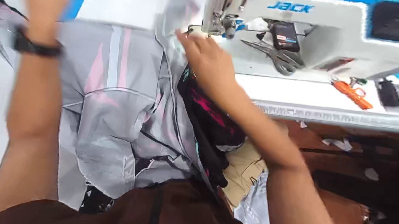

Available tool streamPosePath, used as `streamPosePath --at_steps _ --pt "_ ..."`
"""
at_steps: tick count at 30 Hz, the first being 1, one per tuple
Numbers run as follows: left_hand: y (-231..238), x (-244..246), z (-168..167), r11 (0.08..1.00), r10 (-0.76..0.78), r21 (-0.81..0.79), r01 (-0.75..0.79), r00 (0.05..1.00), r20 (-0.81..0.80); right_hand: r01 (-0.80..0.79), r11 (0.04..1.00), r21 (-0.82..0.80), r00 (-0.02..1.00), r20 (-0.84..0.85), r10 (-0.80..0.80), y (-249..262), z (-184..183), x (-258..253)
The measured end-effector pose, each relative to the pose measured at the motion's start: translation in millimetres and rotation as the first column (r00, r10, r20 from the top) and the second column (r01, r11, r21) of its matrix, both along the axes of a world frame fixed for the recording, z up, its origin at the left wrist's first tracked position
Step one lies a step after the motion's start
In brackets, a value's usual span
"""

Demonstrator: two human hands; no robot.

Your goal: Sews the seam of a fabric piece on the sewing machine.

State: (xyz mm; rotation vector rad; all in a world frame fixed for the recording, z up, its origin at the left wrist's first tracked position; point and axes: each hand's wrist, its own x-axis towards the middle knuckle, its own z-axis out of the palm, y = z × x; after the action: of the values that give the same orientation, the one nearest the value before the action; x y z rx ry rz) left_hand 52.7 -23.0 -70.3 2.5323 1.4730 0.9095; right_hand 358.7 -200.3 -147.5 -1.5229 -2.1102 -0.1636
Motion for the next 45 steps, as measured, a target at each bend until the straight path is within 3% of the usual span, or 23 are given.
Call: streamPosePath --at_steps 2,4,6,8,9,11,12,14,15,17,19,21,23,26,30,32,35,37,39,42,45 --pt "-24 77 -78 0.912 -0.409 -0.001 0.410 0.909 -0.078 0.031 0.993 -0.112 0.993 -0.111 -0.043 -39 -51 4" --pt "-27 125 -138 0.779 -0.626 -0.108 0.617 0.764 -0.157 0.128 0.969 -0.213 0.977 -0.138 -0.160 -68 -92 9" --pt "-16 143 -163 0.731 -0.682 -0.122 0.671 0.715 -0.154 0.201 0.969 -0.146 0.959 -0.170 -0.225 -88 -114 9" --pt "-16 153 -164 0.741 -0.669 -0.156 0.653 0.739 -0.082 0.236 0.971 -0.045 0.942 -0.234 -0.240 -106 -126 6" --pt "-22 158 -161 0.739 -0.664 -0.204 0.642 0.745 -0.061 0.204 0.977 -0.068 0.934 -0.286 -0.215 -116 -126 3" --pt "-42 170 -159 0.702 -0.695 -0.254 0.666 0.718 -0.037 -0.088 0.941 -0.328 0.899 -0.433 -0.067 -137 -118 5" --pt "-50 176 -160 0.675 -0.725 -0.224 0.703 0.688 -0.025 -0.301 0.844 -0.444 0.863 -0.504 0.043 -144 -111 12" --pt "-60 182 -164 0.634 -0.768 -0.149 0.759 0.640 -0.011 -0.587 0.632 -0.506 0.775 -0.578 0.256 -144 -92 39" --pt "-62 181 -165 0.633 -0.771 -0.132 0.763 0.636 -0.026 -0.631 0.604 -0.487 0.748 -0.587 0.309 -135 -76 55" --pt "-63 173 -163 0.669 -0.744 -0.133 0.732 0.661 -0.104 -0.554 0.732 -0.397 0.792 -0.523 0.316 -101 -48 81" --pt "-66 165 -162 0.712 -0.702 -0.146 0.687 0.686 -0.194 -0.392 0.874 -0.286 0.906 -0.283 0.314 -49 -40 95" --pt "-69 161 -163 0.720 -0.693 -0.154 0.676 0.691 -0.206 -0.331 0.923 -0.198 0.935 0.062 0.348 3 -51 102" --pt "-70 160 -165 0.709 -0.706 -0.187 0.680 0.683 -0.188 -0.387 0.914 -0.123 0.882 0.241 0.406 34 -73 110" --pt "-67 158 -164 0.701 -0.713 -0.220 0.678 0.677 -0.183 -0.440 0.891 -0.111 0.882 0.134 0.452 46 -90 122" --pt "-60 166 -158 0.701 -0.705 -0.252 0.668 0.703 -0.098 -0.361 0.905 -0.224 0.922 0.063 0.383 23 -90 122" --pt "-33 182 -154 0.739 -0.671 -0.145 0.658 0.737 -0.080 -0.346 0.919 -0.191 0.924 0.104 0.369 36 -93 130" --pt "-38 187 -156 0.731 -0.682 -0.069 0.679 0.723 -0.111 -0.366 0.907 -0.207 0.927 0.005 0.375 32 -92 136" --pt "-40 185 -158 0.719 -0.692 -0.061 0.692 0.705 -0.153 -0.293 0.933 -0.209 0.953 -0.138 0.269 43 -93 145" --pt "-43 183 -159 0.713 -0.698 -0.047 0.700 0.700 -0.151 -0.096 0.940 -0.328 0.976 -0.216 0.025 55 -92 149" --pt "-44 183 -161 0.704 -0.706 -0.011 0.710 0.699 -0.113 0.138 0.905 -0.403 0.979 -0.086 -0.187 74 -94 136" --pt "-43 182 -162 0.699 -0.709 -0.009 0.715 0.692 -0.133 0.130 0.911 -0.390 0.941 -0.240 -0.237 90 -119 129"
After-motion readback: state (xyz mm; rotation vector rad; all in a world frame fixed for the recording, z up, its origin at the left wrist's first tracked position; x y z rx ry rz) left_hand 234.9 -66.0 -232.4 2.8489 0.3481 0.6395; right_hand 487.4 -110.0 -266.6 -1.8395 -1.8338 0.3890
